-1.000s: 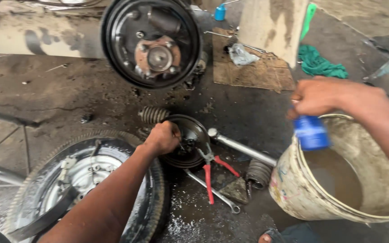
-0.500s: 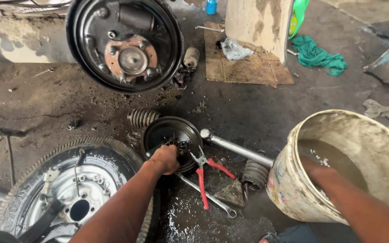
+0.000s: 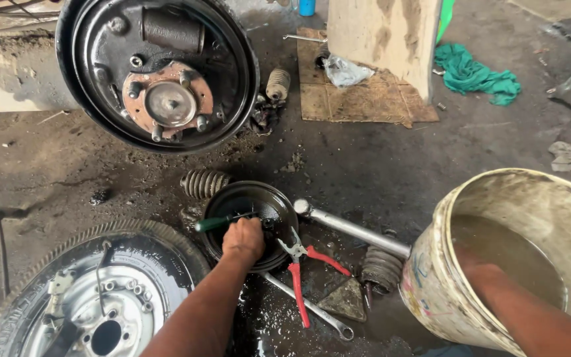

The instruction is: The person cleans a brake drum by hand using a small brush and rinsing it with water from a bucket, then uses a pair of pliers to work on the internal components of the brake system.

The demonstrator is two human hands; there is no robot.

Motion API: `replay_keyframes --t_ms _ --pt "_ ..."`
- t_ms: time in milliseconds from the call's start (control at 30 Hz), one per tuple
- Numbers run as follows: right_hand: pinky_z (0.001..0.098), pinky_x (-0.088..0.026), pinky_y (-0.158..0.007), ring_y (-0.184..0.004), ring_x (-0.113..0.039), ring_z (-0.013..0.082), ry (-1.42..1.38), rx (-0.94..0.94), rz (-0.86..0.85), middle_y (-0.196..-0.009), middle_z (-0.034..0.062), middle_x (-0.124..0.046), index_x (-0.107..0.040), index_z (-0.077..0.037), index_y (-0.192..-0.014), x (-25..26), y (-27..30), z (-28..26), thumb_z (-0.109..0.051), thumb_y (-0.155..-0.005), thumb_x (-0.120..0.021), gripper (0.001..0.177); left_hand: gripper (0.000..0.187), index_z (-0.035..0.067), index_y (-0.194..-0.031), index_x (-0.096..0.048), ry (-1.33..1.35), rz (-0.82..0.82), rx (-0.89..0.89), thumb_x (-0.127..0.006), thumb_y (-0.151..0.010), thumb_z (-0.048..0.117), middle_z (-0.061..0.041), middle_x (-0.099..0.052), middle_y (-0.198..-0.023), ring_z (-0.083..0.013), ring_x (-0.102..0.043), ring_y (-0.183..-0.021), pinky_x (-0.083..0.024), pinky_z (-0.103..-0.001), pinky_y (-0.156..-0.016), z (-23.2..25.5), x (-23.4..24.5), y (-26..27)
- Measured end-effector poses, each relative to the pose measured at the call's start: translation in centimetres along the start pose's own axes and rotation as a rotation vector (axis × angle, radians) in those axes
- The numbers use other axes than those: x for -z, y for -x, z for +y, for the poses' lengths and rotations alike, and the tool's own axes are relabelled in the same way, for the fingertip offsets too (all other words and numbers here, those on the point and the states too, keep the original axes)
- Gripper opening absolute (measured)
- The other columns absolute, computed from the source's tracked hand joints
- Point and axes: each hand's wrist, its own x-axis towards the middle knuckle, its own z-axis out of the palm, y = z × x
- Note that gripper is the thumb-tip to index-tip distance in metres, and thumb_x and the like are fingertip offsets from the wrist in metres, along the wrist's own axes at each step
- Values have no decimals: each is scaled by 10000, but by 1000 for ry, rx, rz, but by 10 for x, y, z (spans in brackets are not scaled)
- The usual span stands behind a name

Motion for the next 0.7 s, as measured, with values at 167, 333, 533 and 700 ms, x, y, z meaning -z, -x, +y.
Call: replay_keyframes --t_ms 167,333,533,700 --pt "313 -613 -590 -729 -696 184 -10 -1 5 -992 105 -745 -753 -46 -1118 -3 -10 4 -337 -928 -731 348 236 98 -1157 -734 109 96 65 -624 -949 73 -173 -704 -1242 -360 -693 -1152 -592 -435 -951 2 -15 -14" --pt "315 -611 -600 -740 -694 188 -16 0 7 -1000 107 -743 -750 -48 -1122 -11 -8 7 -339 -929 -728 351 265 18 -1120 -716 207 78 88 -729 -867 97 -242 -701 -1192 -393 -691 -1130 -605 -420 -934 3 -11 -30" --pt "318 -608 -612 -753 -692 192 -23 12 11 -1010 108 -740 -747 -50 -1128 -14 -4 2 -342 -929 -724 353 382 -5 -1036 -738 166 72 21 -870 -774 240 -228 -707 -1156 -375 -669 -1152 -563 -407 -987 -4 -10 -32" --pt "320 -606 -622 -764 -691 195 -22 25 35 -1018 109 -738 -745 -52 -1133 -6 -5 -4 -343 -930 -721 356 362 6 -1083 -741 262 115 77 -851 -788 186 -255 -717 -1162 -412 -690 -1139 -588 -428 -964 -6 -12 -26"
